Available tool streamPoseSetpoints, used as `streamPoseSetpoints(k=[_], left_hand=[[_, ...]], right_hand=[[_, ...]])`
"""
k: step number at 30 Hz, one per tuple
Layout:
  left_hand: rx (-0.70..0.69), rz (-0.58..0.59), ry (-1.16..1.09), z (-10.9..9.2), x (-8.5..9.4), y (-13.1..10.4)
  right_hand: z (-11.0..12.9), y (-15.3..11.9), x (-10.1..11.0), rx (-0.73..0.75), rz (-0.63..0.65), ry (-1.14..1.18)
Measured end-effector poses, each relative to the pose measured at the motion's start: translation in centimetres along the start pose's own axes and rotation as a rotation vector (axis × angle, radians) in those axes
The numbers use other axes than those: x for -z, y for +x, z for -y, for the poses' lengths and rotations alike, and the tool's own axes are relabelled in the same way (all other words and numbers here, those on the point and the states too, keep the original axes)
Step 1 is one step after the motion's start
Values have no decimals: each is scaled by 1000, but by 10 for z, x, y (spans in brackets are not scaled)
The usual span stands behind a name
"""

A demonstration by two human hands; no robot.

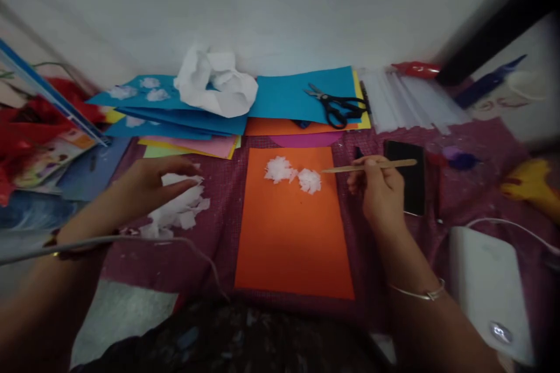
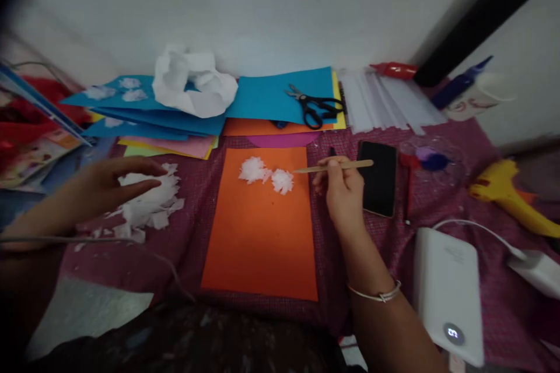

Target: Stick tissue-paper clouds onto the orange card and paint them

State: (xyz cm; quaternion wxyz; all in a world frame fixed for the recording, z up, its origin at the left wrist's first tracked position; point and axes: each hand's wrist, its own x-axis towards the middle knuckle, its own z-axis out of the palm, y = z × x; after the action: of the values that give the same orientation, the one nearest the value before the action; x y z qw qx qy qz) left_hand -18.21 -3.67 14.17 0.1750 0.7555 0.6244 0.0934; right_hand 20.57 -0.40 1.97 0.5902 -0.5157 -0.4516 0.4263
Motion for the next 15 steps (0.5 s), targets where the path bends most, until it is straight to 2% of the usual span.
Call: streamPoseSetpoints(k=[2, 3, 4, 6, 7, 9, 11, 15], left_hand=[[93, 31, 29, 15, -10, -35], [104, -13, 39, 22, -19, -50], [103, -40, 61, 28, -30, -64], [107, -23, 120, 36, -56, -86], [121, -67, 150, 38, -70, -95], [167, -142, 202, 38, -92, -107], [208, -204, 240, 35, -108, -112], [303, -279, 211, 32, -117, -111]], right_hand=[[2, 0, 0, 6, -16, 19], [2, 0, -1, 5, -20, 30], [3, -1, -1, 2, -26, 37], [4, -1, -1, -10, -36, 30], [4, -1, -2, -18, -39, 22], [5, -1, -2, -32, -43, 13], [5, -1, -3, -35, -35, 19], [5, -2, -3, -24, -35, 9]])
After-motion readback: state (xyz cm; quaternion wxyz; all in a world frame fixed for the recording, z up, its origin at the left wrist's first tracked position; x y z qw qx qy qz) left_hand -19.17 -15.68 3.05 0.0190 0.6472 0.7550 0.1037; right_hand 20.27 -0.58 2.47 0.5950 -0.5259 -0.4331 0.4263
